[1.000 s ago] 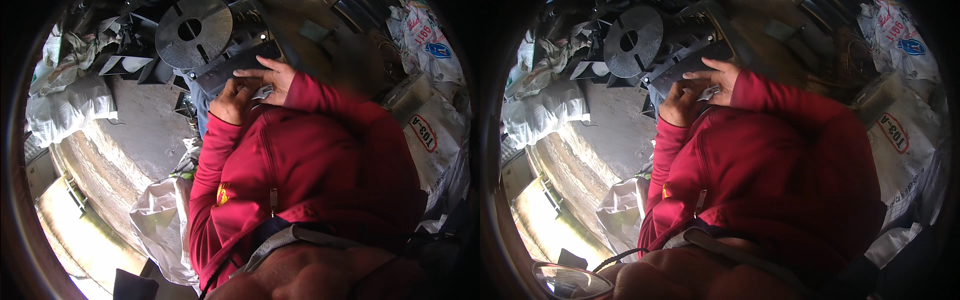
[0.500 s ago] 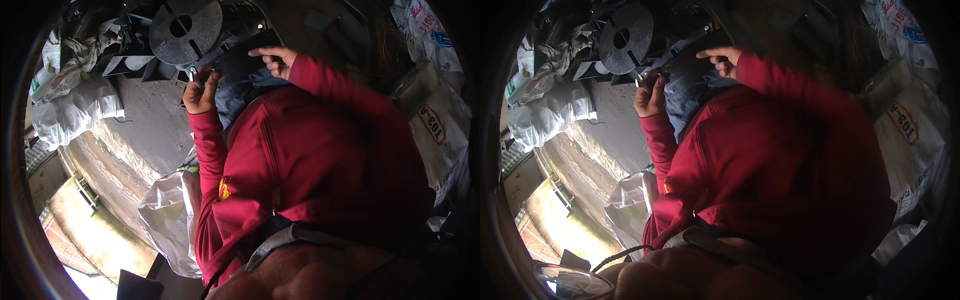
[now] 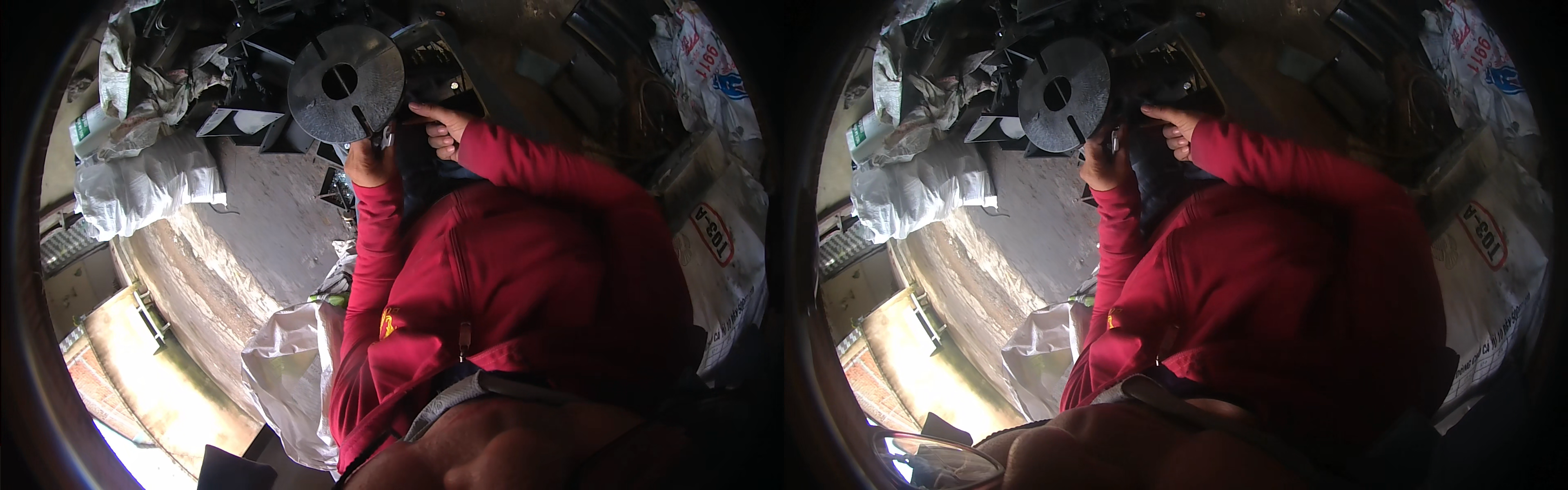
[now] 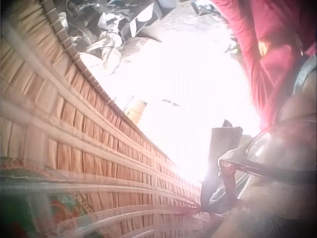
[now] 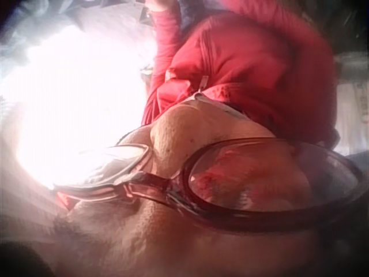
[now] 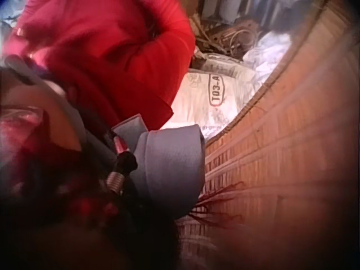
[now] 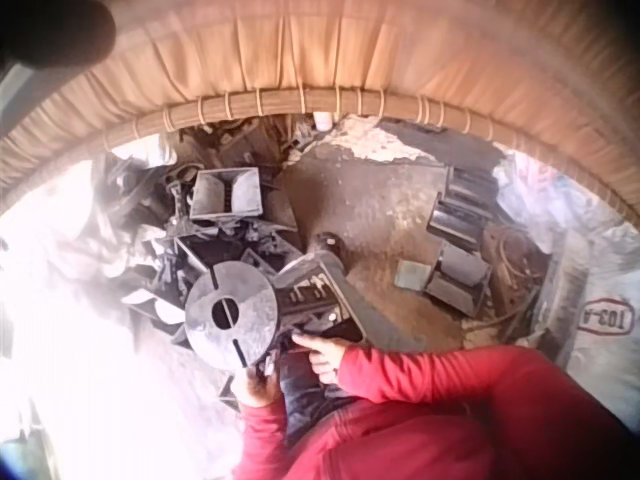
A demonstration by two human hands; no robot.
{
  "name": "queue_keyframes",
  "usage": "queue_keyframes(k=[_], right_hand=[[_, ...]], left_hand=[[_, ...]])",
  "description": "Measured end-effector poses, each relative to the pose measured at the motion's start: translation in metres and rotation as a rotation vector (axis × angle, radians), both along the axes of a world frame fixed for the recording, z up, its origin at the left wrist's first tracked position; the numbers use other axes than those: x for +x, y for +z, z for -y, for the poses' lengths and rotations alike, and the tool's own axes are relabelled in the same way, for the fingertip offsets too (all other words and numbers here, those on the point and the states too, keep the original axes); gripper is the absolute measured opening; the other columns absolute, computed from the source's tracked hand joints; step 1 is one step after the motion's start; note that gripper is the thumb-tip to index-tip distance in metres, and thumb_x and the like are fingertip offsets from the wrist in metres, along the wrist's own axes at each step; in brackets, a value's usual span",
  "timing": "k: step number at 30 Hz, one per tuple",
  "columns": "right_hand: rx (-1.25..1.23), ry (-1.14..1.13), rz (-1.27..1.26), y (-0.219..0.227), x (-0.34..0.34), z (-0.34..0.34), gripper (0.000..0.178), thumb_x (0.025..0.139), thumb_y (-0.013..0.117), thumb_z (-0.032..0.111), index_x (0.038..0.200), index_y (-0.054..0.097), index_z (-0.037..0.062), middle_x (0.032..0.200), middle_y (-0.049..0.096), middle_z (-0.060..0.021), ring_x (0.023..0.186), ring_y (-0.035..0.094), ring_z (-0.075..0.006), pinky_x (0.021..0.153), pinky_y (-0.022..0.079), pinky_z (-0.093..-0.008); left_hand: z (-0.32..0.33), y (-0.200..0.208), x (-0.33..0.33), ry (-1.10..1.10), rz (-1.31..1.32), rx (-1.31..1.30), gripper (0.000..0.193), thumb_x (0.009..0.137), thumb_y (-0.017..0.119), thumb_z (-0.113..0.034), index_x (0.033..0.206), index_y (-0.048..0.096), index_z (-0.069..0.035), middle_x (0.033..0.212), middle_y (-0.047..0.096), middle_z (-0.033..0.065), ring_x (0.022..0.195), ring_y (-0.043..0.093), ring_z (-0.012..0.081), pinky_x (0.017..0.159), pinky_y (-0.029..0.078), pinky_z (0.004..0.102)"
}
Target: The person assembles a metal component by inserting screws and tightening them with a wrench. They handle a circular metal part and a rectangular metal piece, using a wrench to secure the assembly.
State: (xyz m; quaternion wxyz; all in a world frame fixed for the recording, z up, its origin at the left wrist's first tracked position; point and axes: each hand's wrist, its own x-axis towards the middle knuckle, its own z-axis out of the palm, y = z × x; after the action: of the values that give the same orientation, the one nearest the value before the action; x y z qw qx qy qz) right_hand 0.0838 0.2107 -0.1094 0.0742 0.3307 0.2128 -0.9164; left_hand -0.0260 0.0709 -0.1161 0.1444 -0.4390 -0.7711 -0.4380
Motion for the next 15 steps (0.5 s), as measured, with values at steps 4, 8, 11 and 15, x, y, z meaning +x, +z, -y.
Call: queue_keyframes(k=[4, 8, 11, 15], right_hand=[[0.045, -0.045, -0.025, -0.014, -0.011, 0.005, 0.039, 0.079, 0.070, 0.049, 0.098, 0.059, 0.0173, 0.051, 0.027, 0.0088, 0.041, 0.023, -0.0040, 0.040, 0.018, -0.0219], [0.072, -0.047, -0.045, -0.020, -0.011, 0.004, 0.031, 0.081, 0.068, 0.046, 0.077, 0.053, 0.0195, 0.052, 0.027, 0.0090, 0.042, 0.022, -0.0037, 0.040, 0.017, -0.0225], [0.083, -0.042, -0.085, -0.022, -0.009, 0.004, 0.033, 0.082, 0.068, 0.046, 0.070, 0.049, 0.0207, 0.052, 0.027, 0.0093, 0.042, 0.022, -0.0036, 0.040, 0.016, -0.0227], [0.126, -0.031, -0.031, -0.010, -0.009, 0.004, 0.042, 0.085, 0.064, 0.047, 0.059, 0.042, 0.0214, 0.047, 0.023, 0.0087, 0.037, 0.020, -0.0043, 0.037, 0.015, -0.0229]], left_hand=[[-0.011, -0.002, 0.001, 0.027, -0.178, 0.027, 0.025, 0.074, 0.077, -0.006, 0.095, 0.064, -0.006, 0.089, 0.069, 0.0089, 0.074, 0.067, 0.0224, 0.064, 0.051, 0.0310], [-0.015, -0.002, 0.006, 0.046, -0.208, 0.032, 0.025, 0.074, 0.078, -0.006, 0.094, 0.064, -0.007, 0.088, 0.069, 0.0067, 0.071, 0.066, 0.0213, 0.062, 0.051, 0.0304], [-0.014, -0.004, 0.009, 0.067, -0.203, -0.002, 0.024, 0.073, 0.078, -0.006, 0.093, 0.064, -0.007, 0.086, 0.069, 0.0051, 0.070, 0.066, 0.0200, 0.062, 0.051, 0.0297], [-0.012, -0.006, 0.005, 0.038, -0.237, -0.037, 0.023, 0.072, 0.077, -0.003, 0.091, 0.066, -0.009, 0.085, 0.070, 0.0041, 0.072, 0.067, 0.0187, 0.063, 0.052, 0.0283]])
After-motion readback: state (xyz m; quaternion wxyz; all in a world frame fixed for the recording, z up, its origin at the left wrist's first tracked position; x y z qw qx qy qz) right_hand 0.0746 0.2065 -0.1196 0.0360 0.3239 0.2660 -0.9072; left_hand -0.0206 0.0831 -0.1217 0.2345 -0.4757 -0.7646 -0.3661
